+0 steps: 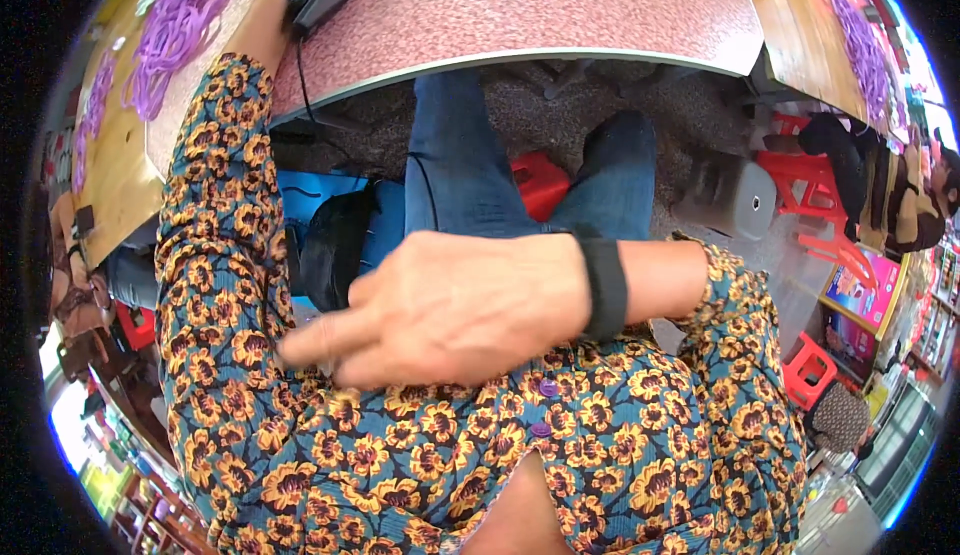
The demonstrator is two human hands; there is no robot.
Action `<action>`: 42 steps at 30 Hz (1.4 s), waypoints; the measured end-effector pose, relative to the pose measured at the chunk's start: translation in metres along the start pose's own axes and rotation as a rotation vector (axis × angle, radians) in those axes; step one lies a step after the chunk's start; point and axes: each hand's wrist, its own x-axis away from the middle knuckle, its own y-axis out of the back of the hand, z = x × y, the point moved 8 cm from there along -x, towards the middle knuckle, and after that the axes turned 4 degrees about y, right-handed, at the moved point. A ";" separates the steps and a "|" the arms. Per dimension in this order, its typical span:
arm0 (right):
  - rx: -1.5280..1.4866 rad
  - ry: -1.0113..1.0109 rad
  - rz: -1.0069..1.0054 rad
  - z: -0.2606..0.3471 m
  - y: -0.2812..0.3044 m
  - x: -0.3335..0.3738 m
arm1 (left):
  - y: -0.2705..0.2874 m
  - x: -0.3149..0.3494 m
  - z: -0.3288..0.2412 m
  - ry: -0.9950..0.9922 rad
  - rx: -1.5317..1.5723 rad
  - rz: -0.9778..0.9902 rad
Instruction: The person picks up a purple ribbon and threads it through a small purple plastic piece by hand. They then repeat the process with a second ribbon and plastic piece.
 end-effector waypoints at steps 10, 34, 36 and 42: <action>0.078 -0.165 0.047 0.065 0.057 0.030 | -0.010 0.010 -0.013 0.015 -0.048 0.034; 0.419 -1.278 0.010 0.083 0.084 0.165 | -0.038 -0.017 -0.045 -0.018 -0.021 -0.007; 0.437 -1.218 -0.083 0.084 0.116 0.172 | -0.052 -0.017 -0.053 0.008 -0.016 0.002; 0.393 -1.308 -0.399 0.051 0.196 0.179 | -0.051 -0.016 -0.042 0.054 0.093 0.088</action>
